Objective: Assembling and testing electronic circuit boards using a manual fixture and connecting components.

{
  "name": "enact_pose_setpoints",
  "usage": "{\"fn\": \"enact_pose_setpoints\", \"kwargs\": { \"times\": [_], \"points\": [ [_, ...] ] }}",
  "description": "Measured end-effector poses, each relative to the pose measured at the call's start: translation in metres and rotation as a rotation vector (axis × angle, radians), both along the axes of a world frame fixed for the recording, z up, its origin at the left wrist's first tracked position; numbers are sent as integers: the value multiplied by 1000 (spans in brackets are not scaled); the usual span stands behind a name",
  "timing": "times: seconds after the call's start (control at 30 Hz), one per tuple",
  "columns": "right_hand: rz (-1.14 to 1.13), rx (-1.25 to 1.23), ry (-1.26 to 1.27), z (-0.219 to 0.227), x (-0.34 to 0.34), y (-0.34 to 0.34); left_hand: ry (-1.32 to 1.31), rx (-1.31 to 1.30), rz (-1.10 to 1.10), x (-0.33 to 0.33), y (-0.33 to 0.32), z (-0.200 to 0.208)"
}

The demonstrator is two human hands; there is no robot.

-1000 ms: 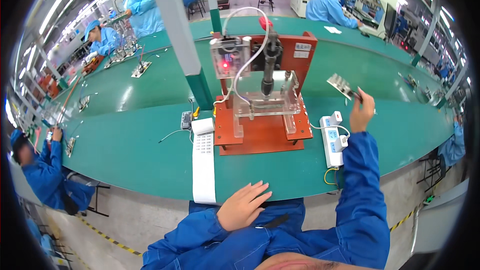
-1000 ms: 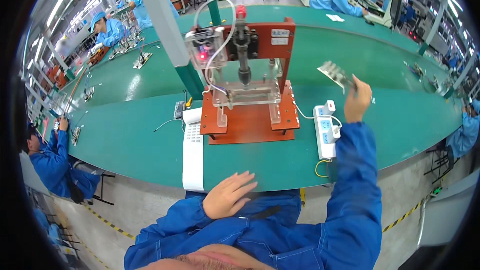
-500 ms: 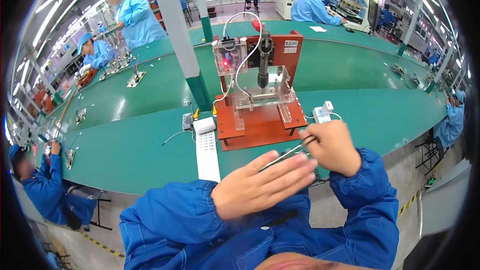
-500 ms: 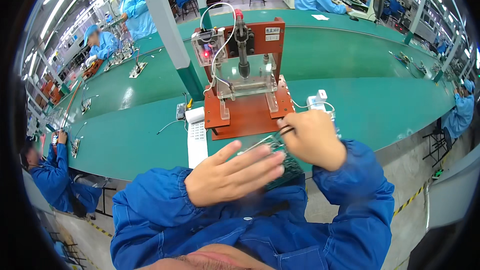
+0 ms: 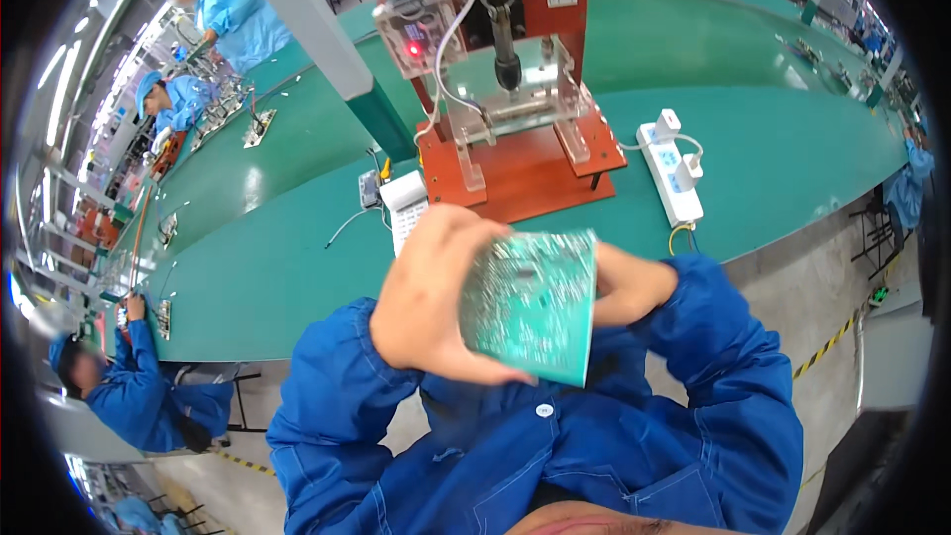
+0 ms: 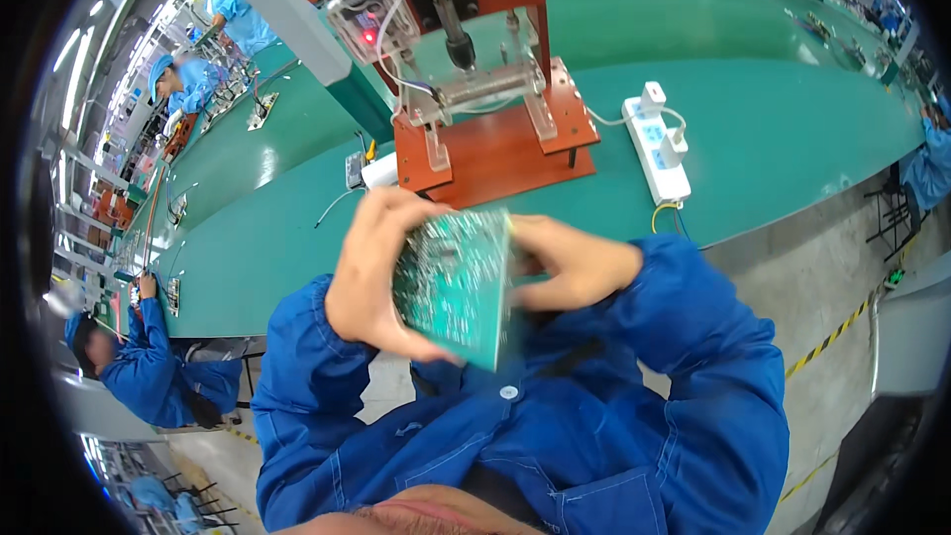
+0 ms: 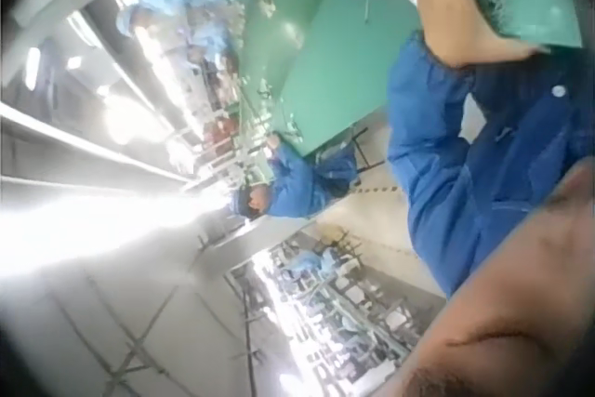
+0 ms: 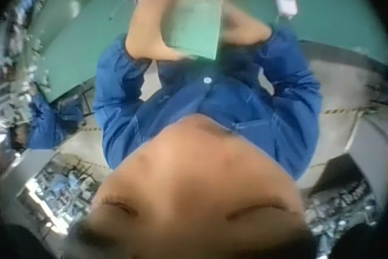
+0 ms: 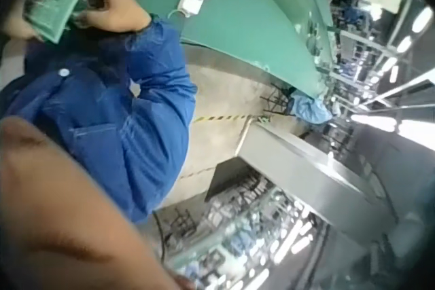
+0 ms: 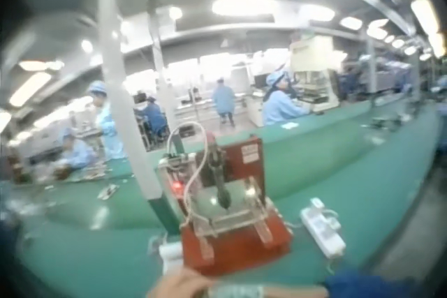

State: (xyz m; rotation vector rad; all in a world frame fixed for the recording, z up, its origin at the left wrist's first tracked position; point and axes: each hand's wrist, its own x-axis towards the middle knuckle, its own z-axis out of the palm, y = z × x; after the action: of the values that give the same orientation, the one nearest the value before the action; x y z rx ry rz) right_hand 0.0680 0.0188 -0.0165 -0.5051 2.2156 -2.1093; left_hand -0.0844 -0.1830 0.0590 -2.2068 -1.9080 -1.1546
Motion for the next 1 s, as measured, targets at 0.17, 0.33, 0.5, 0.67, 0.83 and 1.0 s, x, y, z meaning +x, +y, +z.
{"fn": "enact_pose_setpoints", "kwargs": {
  "times": [0.17,0.33,0.5,0.67,0.83,1.0],
  "points": [
    [-424,-340,153,-72,-8,-70,81,-51,278,-12,16,-38],
    [-612,-450,83,-70,-17,-80,211,-127,335,-10,28,-47],
    [-559,-685,-34,-80,-26,-57,173,-201,314,-3,23,-12],
    [-685,-688,-38,-67,-62,-37,-81,-37,557,-13,15,8],
    [-789,-591,-2,-55,-107,-18,-92,176,676,-40,18,21],
    [-890,-520,109,-73,-119,-15,-72,338,662,-65,39,38]
  ]
}}
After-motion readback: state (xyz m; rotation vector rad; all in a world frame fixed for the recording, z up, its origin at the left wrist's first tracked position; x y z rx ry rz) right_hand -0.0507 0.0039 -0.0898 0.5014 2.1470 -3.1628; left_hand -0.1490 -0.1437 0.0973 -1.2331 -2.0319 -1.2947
